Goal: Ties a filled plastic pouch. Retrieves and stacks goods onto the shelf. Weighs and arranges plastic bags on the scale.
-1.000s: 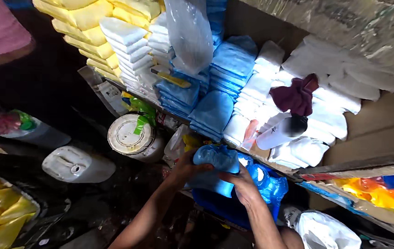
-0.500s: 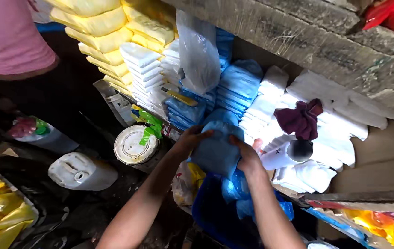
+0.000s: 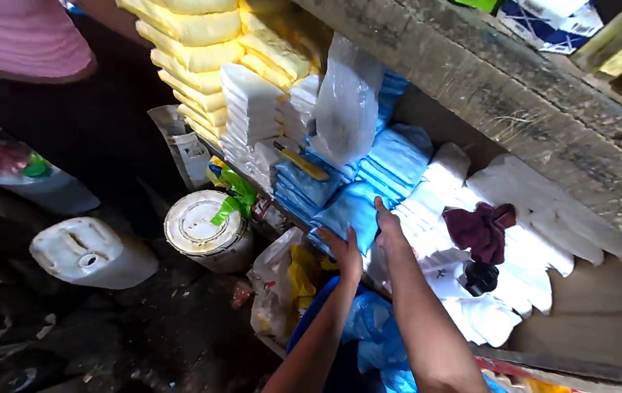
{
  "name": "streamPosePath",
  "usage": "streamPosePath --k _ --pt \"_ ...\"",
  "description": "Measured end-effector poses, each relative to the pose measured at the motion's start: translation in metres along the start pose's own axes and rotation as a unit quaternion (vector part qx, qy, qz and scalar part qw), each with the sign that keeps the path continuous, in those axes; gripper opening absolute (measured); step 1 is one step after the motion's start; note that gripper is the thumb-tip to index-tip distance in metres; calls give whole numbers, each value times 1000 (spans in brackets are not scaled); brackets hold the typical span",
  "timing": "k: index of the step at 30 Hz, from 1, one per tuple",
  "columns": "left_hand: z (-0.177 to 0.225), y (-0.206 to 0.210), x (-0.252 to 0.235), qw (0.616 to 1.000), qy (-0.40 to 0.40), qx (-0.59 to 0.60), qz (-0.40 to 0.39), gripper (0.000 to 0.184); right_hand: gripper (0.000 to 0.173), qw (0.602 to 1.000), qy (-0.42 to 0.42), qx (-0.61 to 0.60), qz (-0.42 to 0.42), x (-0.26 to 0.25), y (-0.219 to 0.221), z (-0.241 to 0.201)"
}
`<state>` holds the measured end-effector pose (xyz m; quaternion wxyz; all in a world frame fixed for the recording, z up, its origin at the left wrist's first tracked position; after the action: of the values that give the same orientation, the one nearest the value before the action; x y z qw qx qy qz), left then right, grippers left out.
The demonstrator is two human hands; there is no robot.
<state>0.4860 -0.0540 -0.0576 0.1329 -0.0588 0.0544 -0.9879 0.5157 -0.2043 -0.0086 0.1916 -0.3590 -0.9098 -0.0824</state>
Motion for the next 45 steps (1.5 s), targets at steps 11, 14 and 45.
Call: streamPosePath --k 11,14,45 --pt "-4 1 -3 992 50 -111 42 96 85 673 -412 603 -116 9 65 -38" --pt "-7 2 -3 988 88 -107 64 96 83 682 -404 596 -130 -3 64 -30" --pt "-21 12 3 988 85 -110 68 84 69 681 -407 566 -225 -18 69 -15"
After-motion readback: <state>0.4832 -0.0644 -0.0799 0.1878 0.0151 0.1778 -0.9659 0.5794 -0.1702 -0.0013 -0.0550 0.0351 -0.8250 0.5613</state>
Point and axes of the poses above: each hand's wrist, its own x-axis away from the middle knuckle, its own y-axis out of the palm, z = x × y, the point moved 7 cm from there along -x, towards the middle knuckle, and after that the axes turned 13 degrees about -x, right-handed, at the moved point
